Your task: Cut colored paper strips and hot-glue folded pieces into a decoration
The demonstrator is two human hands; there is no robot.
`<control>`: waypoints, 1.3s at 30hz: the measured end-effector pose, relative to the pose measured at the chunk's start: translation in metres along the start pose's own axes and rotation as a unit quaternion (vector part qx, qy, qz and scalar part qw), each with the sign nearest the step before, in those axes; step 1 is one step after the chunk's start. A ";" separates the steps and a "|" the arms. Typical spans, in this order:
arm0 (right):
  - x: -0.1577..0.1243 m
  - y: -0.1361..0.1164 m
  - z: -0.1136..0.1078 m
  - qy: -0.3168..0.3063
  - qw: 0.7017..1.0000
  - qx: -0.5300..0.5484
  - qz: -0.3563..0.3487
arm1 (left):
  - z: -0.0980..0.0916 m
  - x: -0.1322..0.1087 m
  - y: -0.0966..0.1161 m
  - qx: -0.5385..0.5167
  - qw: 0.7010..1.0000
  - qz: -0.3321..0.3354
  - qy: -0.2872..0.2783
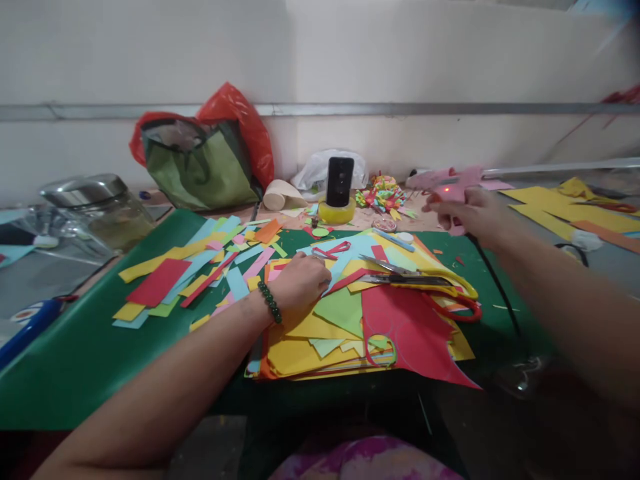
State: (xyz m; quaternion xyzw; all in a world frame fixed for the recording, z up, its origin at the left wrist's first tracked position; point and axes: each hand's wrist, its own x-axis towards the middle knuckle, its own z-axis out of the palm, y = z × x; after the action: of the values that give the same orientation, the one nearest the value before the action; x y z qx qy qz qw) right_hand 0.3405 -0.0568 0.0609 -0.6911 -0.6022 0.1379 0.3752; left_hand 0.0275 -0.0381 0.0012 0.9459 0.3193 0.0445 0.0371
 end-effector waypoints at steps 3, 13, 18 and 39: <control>-0.024 -0.022 0.016 -0.116 0.992 0.047 -0.005 | -0.003 0.001 0.000 0.000 1.000 -0.002 -0.006; -0.052 -0.046 0.068 -0.294 0.956 -0.022 -0.007 | -0.006 -0.001 0.002 -0.017 1.000 -0.005 -0.018; -0.053 -0.049 0.072 -0.304 0.951 0.003 -0.049 | -0.009 -0.002 0.007 0.014 0.999 -0.010 -0.031; -0.039 -0.039 0.078 -0.281 0.956 -0.083 0.003 | -0.014 -0.002 0.010 0.027 0.998 -0.018 -0.050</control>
State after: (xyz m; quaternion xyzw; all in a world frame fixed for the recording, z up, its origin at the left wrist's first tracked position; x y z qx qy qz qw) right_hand 0.2524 -0.0662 0.0241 -0.6546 -0.6908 0.2775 0.1316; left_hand 0.0304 -0.0463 0.0160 0.9418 0.3348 -0.0122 0.0286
